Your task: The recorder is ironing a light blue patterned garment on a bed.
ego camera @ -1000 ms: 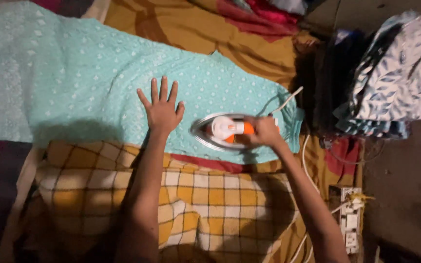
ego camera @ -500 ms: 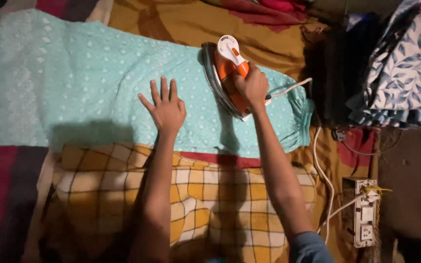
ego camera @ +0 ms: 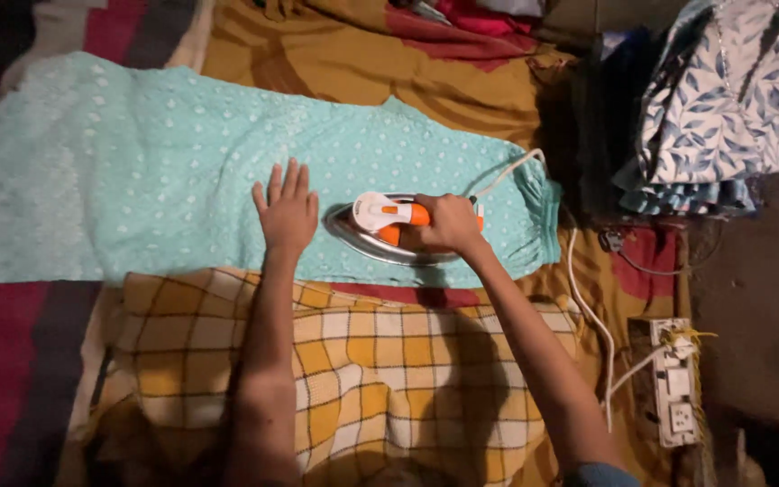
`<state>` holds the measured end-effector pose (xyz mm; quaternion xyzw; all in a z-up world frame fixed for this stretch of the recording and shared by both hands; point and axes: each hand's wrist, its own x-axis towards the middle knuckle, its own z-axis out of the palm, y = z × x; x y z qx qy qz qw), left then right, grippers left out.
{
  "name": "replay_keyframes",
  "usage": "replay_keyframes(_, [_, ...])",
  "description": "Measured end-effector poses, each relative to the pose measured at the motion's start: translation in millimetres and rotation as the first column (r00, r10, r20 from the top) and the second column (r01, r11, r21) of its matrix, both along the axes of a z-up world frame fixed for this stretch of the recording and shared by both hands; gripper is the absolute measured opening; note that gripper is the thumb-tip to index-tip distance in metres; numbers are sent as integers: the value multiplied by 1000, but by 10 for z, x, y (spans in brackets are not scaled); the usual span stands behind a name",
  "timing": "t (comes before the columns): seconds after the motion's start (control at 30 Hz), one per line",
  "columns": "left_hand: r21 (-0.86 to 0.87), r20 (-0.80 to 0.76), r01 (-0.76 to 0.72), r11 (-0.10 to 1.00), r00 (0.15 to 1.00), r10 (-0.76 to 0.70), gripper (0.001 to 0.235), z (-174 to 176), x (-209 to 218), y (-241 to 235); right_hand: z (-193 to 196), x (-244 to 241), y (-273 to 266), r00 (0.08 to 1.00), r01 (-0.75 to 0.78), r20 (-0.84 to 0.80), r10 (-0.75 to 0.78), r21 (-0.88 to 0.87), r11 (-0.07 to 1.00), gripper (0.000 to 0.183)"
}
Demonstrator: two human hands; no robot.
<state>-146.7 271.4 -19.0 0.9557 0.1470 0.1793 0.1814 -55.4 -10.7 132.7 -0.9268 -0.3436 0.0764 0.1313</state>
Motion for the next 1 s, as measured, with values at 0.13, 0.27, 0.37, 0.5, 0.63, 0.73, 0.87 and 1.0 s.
replay_keyframes(0.13, [111,-23,45,993,999,-42,54,-6,-49,-30,-50,37,157,996,89,22,-90,24,996,32])
replay_keyframes(0.27, [166,-34,8,986,999,-3,55,14,-69,-39,101,50,493,950,310,17,-312,56,949,39])
replay_keyframes(0.37, [158,-25,2,987,1000,2,57,92,-100,-64,24,188,673,878,472,24,-478,123,873,37])
replay_keyframes(0.5, [85,-69,-3,996,998,8,65,133,-102,-63,-131,424,780,795,587,52,-605,188,787,36])
replay_keyframes(0.63, [71,-100,2,997,995,6,67,157,-79,-71,-154,445,651,807,573,50,-588,175,801,36])
replay_keyframes(0.73, [84,-101,0,996,995,8,67,117,-74,-53,-73,332,522,875,473,29,-483,153,867,37])
replay_keyframes(0.87, [103,-92,-4,995,996,14,64,108,-86,-64,-79,133,284,941,338,-17,-338,106,935,41])
replay_keyframes(1.0, [93,-82,-20,995,996,28,63,69,-165,-149,-96,-144,99,937,350,-36,-348,108,930,40])
